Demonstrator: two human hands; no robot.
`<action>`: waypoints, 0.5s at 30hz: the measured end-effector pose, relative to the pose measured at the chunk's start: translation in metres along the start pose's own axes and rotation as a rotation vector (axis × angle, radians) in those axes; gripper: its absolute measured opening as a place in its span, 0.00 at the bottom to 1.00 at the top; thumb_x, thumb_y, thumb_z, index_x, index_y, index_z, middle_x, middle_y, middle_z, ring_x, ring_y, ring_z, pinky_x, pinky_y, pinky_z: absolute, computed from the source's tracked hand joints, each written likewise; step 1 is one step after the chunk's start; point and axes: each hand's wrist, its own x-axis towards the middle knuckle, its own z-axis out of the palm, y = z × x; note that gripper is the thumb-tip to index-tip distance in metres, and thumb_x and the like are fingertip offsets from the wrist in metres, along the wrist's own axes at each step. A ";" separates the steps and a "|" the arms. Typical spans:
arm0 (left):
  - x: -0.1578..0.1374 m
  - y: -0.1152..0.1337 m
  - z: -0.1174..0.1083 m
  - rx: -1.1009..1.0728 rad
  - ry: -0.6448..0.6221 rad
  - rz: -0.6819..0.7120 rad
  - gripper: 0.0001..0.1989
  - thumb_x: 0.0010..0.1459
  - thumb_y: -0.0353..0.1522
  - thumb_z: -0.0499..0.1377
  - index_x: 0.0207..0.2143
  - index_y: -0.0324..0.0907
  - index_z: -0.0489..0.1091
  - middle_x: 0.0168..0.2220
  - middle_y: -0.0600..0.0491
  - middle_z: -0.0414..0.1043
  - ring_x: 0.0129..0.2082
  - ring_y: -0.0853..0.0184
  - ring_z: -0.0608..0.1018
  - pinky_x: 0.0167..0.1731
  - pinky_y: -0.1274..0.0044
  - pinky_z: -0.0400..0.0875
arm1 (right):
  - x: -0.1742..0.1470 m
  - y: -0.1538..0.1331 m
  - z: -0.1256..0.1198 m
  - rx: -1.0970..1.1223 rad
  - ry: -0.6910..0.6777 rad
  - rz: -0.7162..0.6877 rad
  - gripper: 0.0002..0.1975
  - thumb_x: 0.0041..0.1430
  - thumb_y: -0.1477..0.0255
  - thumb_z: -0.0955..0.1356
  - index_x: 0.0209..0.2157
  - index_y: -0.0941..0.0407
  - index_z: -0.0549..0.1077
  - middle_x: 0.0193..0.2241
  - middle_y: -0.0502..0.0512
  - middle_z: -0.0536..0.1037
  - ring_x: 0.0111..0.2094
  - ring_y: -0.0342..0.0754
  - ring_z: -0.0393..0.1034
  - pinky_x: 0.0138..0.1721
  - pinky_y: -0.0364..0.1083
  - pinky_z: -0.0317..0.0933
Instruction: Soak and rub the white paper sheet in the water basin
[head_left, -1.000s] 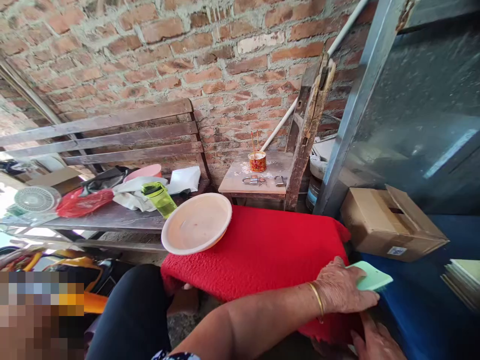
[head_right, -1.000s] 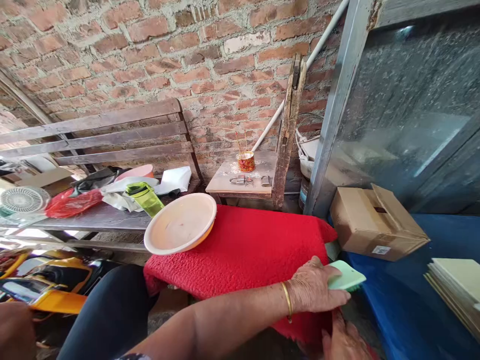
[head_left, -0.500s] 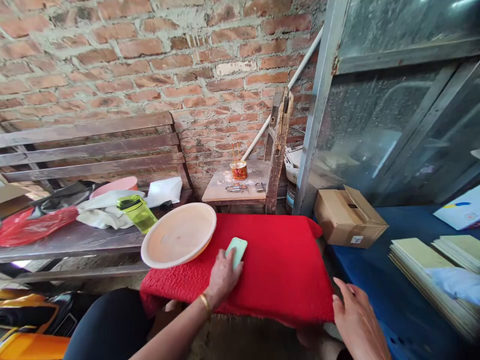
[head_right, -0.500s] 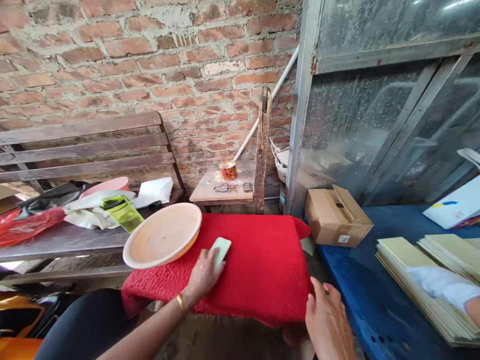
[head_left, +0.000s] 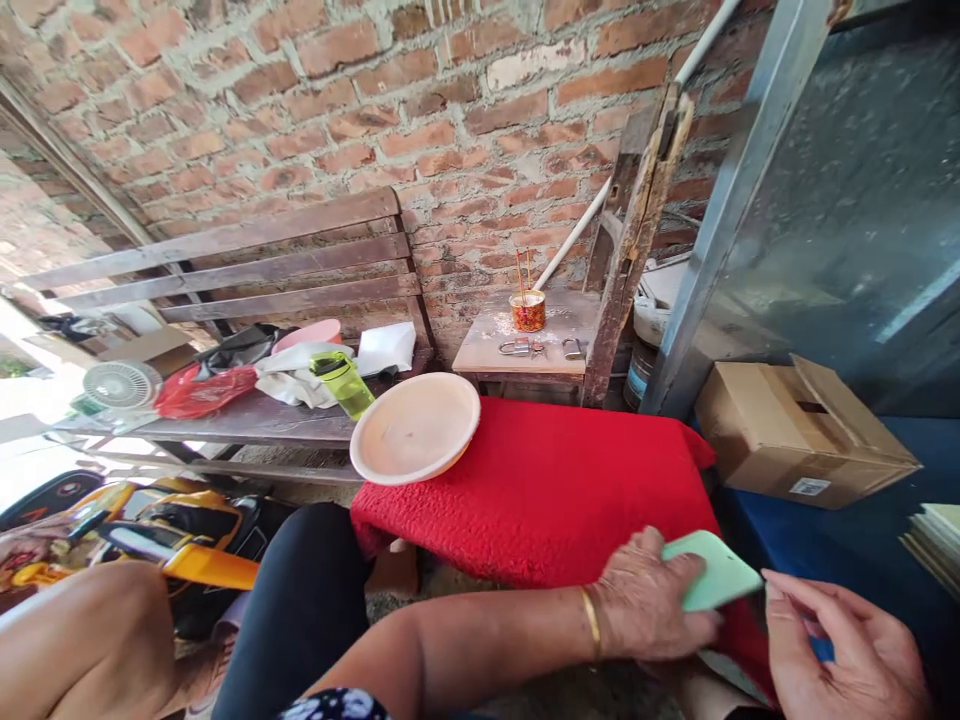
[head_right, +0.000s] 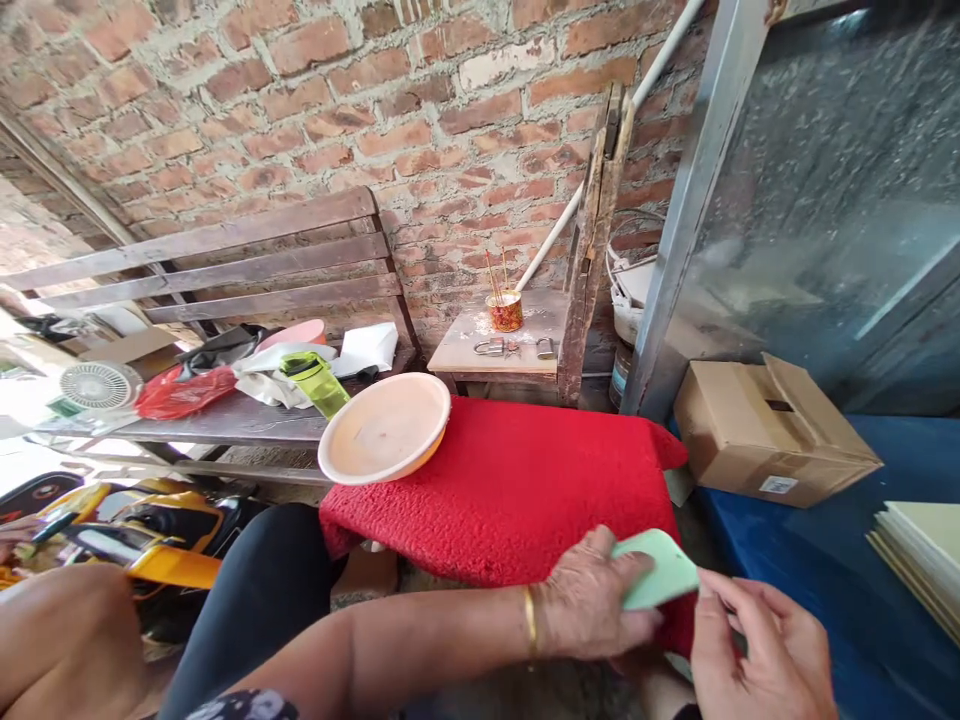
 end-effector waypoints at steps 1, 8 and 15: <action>-0.012 -0.018 -0.009 0.013 0.047 -0.048 0.32 0.57 0.53 0.56 0.59 0.50 0.65 0.48 0.47 0.63 0.44 0.56 0.72 0.45 0.66 0.73 | 0.001 -0.003 0.001 0.037 0.019 -0.024 0.22 0.64 0.54 0.61 0.41 0.55 0.77 0.41 0.60 0.73 0.39 0.54 0.69 0.41 0.52 0.66; -0.110 -0.160 -0.062 0.198 0.467 -0.472 0.22 0.64 0.38 0.54 0.59 0.45 0.65 0.46 0.47 0.67 0.43 0.61 0.75 0.47 0.69 0.73 | 0.001 -0.022 0.002 0.236 0.034 0.021 0.19 0.62 0.55 0.64 0.36 0.55 0.78 0.38 0.57 0.74 0.31 0.47 0.68 0.32 0.48 0.65; -0.092 -0.119 -0.017 0.357 0.415 -0.345 0.27 0.63 0.38 0.56 0.62 0.41 0.63 0.50 0.42 0.68 0.48 0.53 0.74 0.49 0.64 0.72 | 0.002 -0.013 -0.004 0.258 0.103 0.080 0.18 0.60 0.55 0.65 0.34 0.54 0.79 0.36 0.57 0.75 0.33 0.49 0.69 0.35 0.49 0.65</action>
